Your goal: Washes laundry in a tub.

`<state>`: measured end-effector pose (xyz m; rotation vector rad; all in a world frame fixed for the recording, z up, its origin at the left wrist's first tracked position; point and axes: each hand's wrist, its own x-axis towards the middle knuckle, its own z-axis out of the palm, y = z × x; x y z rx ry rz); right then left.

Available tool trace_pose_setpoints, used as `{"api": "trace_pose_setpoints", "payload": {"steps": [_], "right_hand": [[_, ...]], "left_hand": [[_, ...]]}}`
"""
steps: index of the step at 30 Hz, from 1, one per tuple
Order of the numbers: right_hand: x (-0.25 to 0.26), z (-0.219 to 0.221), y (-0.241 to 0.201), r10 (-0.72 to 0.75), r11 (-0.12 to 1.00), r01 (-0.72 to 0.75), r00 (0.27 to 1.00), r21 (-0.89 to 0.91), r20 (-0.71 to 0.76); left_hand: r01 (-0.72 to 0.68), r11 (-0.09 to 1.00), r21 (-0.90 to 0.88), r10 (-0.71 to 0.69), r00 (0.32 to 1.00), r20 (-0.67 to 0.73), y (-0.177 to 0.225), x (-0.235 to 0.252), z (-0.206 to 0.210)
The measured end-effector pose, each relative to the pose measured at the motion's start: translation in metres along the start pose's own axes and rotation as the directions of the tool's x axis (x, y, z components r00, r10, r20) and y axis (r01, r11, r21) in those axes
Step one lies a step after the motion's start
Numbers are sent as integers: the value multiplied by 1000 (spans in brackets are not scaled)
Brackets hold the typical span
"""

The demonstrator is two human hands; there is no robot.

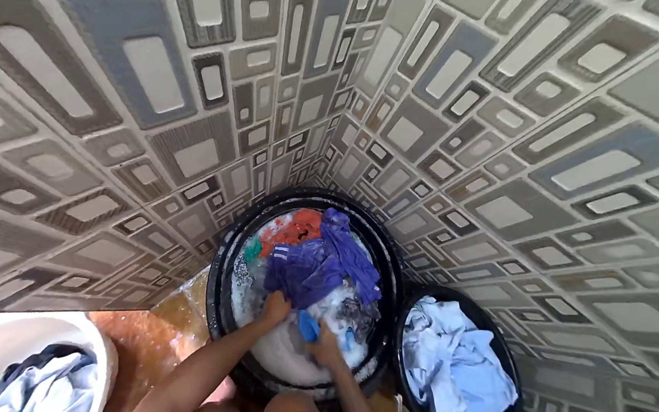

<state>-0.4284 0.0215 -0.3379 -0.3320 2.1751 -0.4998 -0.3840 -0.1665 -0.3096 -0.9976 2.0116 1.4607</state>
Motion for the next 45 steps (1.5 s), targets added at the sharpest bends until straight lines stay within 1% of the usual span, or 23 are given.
{"api": "trace_pose_setpoints", "payload": {"steps": [2, 4, 7, 10, 11, 12, 13, 15, 19, 20, 22, 24, 26, 27, 29, 31, 33, 35, 36, 38, 40, 43, 45], "right_hand": [[-1, 7, -15, 71, 995, -70, 997, -76, 12], [8, 8, -19, 116, 988, -113, 993, -103, 20], [3, -5, -7, 87, 988, -94, 994, 121, 65], [-13, -35, -2, -8, 869, -10, 999, 494, 35], [-17, -40, -5, -67, 812, 54, 998, 581, 0], [-23, -46, -17, -140, 775, 135, 989, 618, -41], [-29, -51, -35, -234, 758, 243, 968, 605, -95], [-52, -55, -96, -475, 690, 513, 853, 511, -215], [-97, -8, -231, -831, 169, 907, 342, 386, -439], [-87, 7, -239, -844, 170, 931, 307, 323, -440], [-35, 30, -204, -802, 471, 872, 486, 133, -346], [33, 17, -137, -551, 835, 545, 823, -79, -142], [72, -10, -103, -272, 951, 265, 962, -157, -22], [70, -23, -109, -221, 959, 218, 975, -182, 2], [9, -34, -161, -341, 932, 338, 940, -130, -8], [-66, -14, -222, -633, 766, 640, 767, 60, -102], [-85, 20, -240, -767, 614, 771, 633, 171, -102], [-40, 31, -189, -654, 756, 655, 754, 4, -60], [-9, 20, -150, -495, 866, 490, 869, -101, -26], [47, -18, -91, -246, 960, 228, 964, -160, -102], [56, -50, -67, -175, 983, 161, 968, -88, -181], [11, -83, -68, -327, 874, 382, 920, 302, -218], [-18, -77, -76, -478, 763, 467, 873, 446, -97]], "left_hand": [[45, 876, -481, -11, 997, 74, 5, -20, -8], [47, 602, -797, 100, 986, 134, 27, -61, -34], [-275, 343, -899, 506, 860, -70, 47, -149, -107], [-732, 103, -674, 627, 573, -527, 24, -193, -164], [-785, 147, -602, 525, 577, -625, 10, -197, -167], [-761, 309, -570, 348, 649, -677, 0, -198, -161], [-652, 500, -570, 195, 726, -659, -7, -195, -151], [-444, 691, -570, 13, 796, -605, -9, -190, -133], [-612, 677, -409, 46, 589, -807, 19, -208, -132], [-669, 651, -360, 59, 516, -854, 29, -219, -138], [-739, 602, -303, 53, 415, -908, 33, -244, -158], [-757, 587, -287, 7, 359, -933, 22, -255, -175], [-702, 643, -306, -52, 358, -932, 3, -250, -178], [-658, 670, -344, -99, 380, -920, -4, -240, -173], [-570, 659, -491, -205, 492, -846, -12, -218, -161], [-557, 580, -594, -253, 570, -782, -5, -205, -151], [-663, 498, -559, -183, 550, -815, 15, -216, -159], [-780, 388, -491, -80, 502, -861, 19, -249, -187], [-813, 324, -485, -28, 504, -863, 16, -265, -200], [-844, 222, -488, 68, 513, -856, 14, -280, -212], [-843, 169, -510, 206, 536, -819, 1, -277, -207], [-747, 207, -632, 372, 657, -655, -19, -261, -198], [-666, 242, -706, 391, 732, -557, -21, -251, -190]]}}
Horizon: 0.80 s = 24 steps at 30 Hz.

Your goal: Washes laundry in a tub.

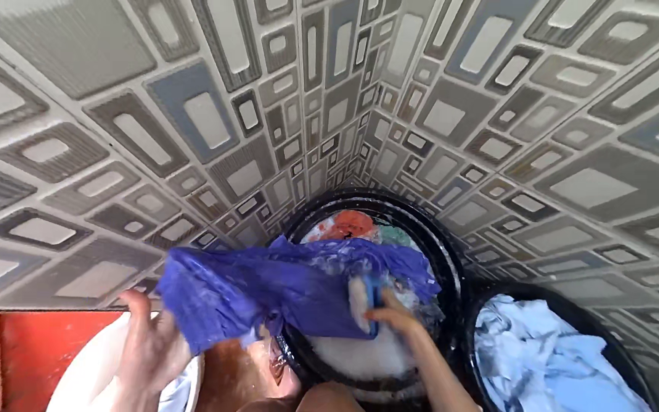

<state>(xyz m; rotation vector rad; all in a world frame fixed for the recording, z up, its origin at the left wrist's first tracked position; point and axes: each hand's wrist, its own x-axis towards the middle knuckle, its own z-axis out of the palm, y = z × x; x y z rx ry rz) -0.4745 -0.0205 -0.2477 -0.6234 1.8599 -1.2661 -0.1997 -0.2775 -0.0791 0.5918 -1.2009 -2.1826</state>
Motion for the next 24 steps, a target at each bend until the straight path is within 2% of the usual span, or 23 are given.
{"api": "trace_pose_setpoints", "payload": {"steps": [1, 2, 3, 5, 6, 7, 9, 10, 12, 14, 16, 17, 19, 20, 21, 22, 24], "right_hand": [[0, 12, 7, -34, 999, 38, 993, -31, 117], [6, 26, 21, -25, 989, 59, 972, -139, 233], [12, 40, 34, 38, 958, 58, 945, -279, 326], [13, 55, 54, 159, 860, 77, 899, -505, 408], [6, 48, 57, 174, 851, 60, 905, -522, 388], [-7, 31, 53, 148, 876, 28, 934, -481, 325], [-50, -18, 29, 36, 953, 5, 991, -303, 129], [-71, -47, 14, -67, 971, 71, 997, -227, 26], [-104, -110, -29, -213, 965, 187, 968, -184, -133], [-111, -163, -68, -279, 938, 210, 929, -274, -244], [-79, -193, -88, -269, 913, 133, 908, -385, -322], [-54, -194, -96, -239, 915, 90, 906, -393, -348], [-3, -169, -106, -181, 945, 38, 886, -324, -426], [20, -146, -103, -174, 957, 34, 862, -289, -476], [39, -118, -98, -188, 963, 59, 845, -262, -500], [50, -84, -96, -222, 962, 111, 850, -250, -478], [51, 0, -96, -385, 914, 317, 874, -254, -295]], "left_hand": [[22, 999, -38, -20, 999, 34, -3, 2, 6], [19, 996, -85, -15, 999, 46, -1, 4, 16], [-11, 994, -110, 15, 999, 33, 4, 6, 27], [-79, 986, -146, 88, 994, 59, 21, 11, 33], [-87, 974, -211, 115, 986, 121, 26, 15, 32], [-101, 957, -273, 146, 978, 148, 24, 19, 30], [-147, 955, -257, 136, 989, -60, -2, 21, 22], [-94, 973, -213, 65, 988, -137, -21, 21, 18], [135, 979, -151, -148, 986, -76, -49, 13, 7], [308, 940, -150, -301, 951, 66, -55, 4, -5], [301, 925, -230, -262, 947, 187, -53, 3, -16], [219, 922, -319, -167, 969, 183, -57, 6, -23], [-63, 907, -416, 32, 996, -79, -78, 17, -27], [-115, 927, -357, 54, 983, -177, -95, 21, -27], [-74, 961, -266, 19, 979, -201, -115, 22, -28], [43, 983, -176, -77, 978, -194, -135, 20, -27], [370, 926, 76, -343, 908, -239, -160, 19, -15]]}}
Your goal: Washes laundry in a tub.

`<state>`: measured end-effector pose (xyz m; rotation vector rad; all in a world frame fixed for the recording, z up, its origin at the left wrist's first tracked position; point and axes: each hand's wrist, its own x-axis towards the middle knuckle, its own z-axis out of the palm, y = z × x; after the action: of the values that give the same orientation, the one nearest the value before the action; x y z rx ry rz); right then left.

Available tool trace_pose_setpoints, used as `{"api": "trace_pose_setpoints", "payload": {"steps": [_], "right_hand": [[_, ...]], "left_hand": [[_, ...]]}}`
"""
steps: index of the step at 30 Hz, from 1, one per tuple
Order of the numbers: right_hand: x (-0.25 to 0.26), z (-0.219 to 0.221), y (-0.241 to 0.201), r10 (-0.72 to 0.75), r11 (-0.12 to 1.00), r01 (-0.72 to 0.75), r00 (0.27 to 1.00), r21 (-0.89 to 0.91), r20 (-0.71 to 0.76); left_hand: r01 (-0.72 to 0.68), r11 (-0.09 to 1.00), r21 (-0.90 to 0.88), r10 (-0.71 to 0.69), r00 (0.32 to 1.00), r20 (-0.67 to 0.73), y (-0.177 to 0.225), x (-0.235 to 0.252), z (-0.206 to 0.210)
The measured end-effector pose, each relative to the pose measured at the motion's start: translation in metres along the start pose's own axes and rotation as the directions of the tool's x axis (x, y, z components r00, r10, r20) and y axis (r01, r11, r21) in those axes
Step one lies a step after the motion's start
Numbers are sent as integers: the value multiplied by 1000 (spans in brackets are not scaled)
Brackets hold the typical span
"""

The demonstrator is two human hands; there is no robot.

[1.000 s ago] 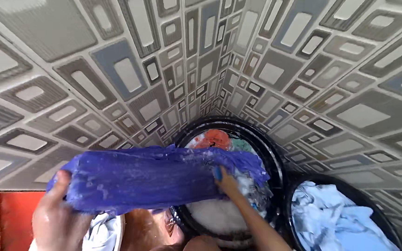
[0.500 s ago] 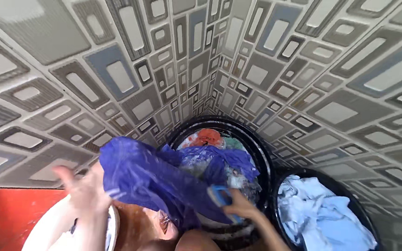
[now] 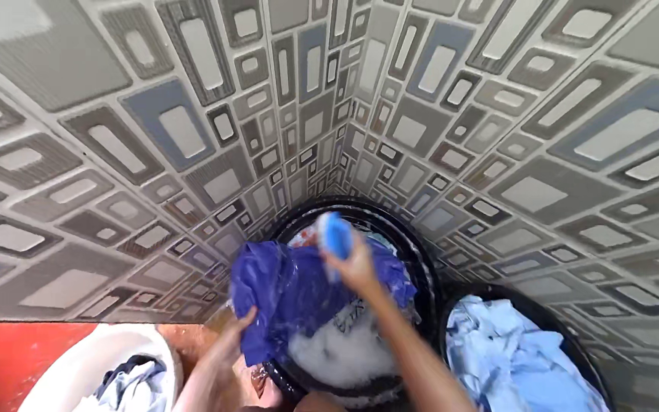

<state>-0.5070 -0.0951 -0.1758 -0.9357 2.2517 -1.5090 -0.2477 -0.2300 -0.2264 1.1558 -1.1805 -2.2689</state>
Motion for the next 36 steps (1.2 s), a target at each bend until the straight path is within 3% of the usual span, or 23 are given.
{"api": "trace_pose_setpoints", "payload": {"steps": [2, 4, 5, 7, 9, 10, 12, 14, 16, 17, 18, 20, 22, 24, 26, 29, 31, 32, 34, 36], "right_hand": [[-41, 74, -27, -235, 971, 220, 955, 98, 182], [-73, 129, -24, -330, 944, 317, 897, 93, 293], [-82, 137, -5, -268, 960, 281, 905, 12, 331], [-75, 107, 61, 97, 957, 21, 918, -291, 385], [-57, 60, 127, 382, 828, -192, 881, -526, 280], [-47, 47, 135, 480, 769, -271, 843, -579, 243], [-35, 43, 94, 652, 673, -384, 712, -632, 261], [-35, 71, 29, 513, 808, -311, 788, -500, 339], [-67, 112, -35, 161, 981, -87, 869, -176, 467], [-82, 130, -45, 25, 999, -3, 868, -44, 495], [-88, 137, -36, -25, 999, 46, 862, -30, 506], [-77, 109, 26, 143, 958, 2, 862, -285, 486], [-54, 52, 106, 407, 793, -130, 840, -595, 359], [-33, 7, 155, 435, 678, -212, 888, -704, 151], [-30, -12, 143, 324, 684, -185, 944, -706, 66], [-30, 1, 38, 73, 898, 75, 946, -434, 315], [-34, 35, 6, -45, 940, 206, 864, -271, 501], [-32, 49, 11, -17, 944, 197, 832, -266, 555], [-28, 49, 31, 130, 959, 17, 858, -282, 496], [-23, 25, 23, 182, 982, -162, 954, -101, 238]], "left_hand": [[100, 989, 113, -71, 968, -241, 0, 2, 23], [-31, 993, 114, 76, 903, -423, 16, -7, 33], [-94, 991, 94, 128, 868, -480, 30, -16, 31], [-178, 983, 40, 172, 835, -523, 65, -38, 15], [-210, 974, 81, 218, 793, -569, 86, -54, -1], [-205, 970, 131, 242, 781, -575, 88, -56, -5], [-156, 960, 232, 265, 769, -581, 78, -53, -4], [-156, 949, 272, 283, 802, -526, 72, -42, 11], [-202, 945, 255, 305, 823, -479, 70, -39, 30], [-238, 944, 229, 322, 817, -478, 77, -46, 38], [-281, 938, 203, 345, 809, -475, 93, -59, 40], [-385, 915, 121, 396, 793, -463, 137, -92, 24], [-554, 831, 59, 523, 740, -422, 174, -117, -2], [-686, 726, 41, 658, 676, -331, 192, -128, -5], [-720, 694, 19, 715, 686, -134, 194, -128, 7], [-580, 815, 12, 562, 795, 229, 191, -112, 31], [-502, 860, -91, 481, 736, 477, 186, -105, 42], [-496, 855, -149, 496, 703, 510, 189, -106, 48], [-575, 783, -238, 619, 683, 387, 200, -110, 54], [-727, 636, -259, 756, 654, 19, 204, -95, 58]]}}
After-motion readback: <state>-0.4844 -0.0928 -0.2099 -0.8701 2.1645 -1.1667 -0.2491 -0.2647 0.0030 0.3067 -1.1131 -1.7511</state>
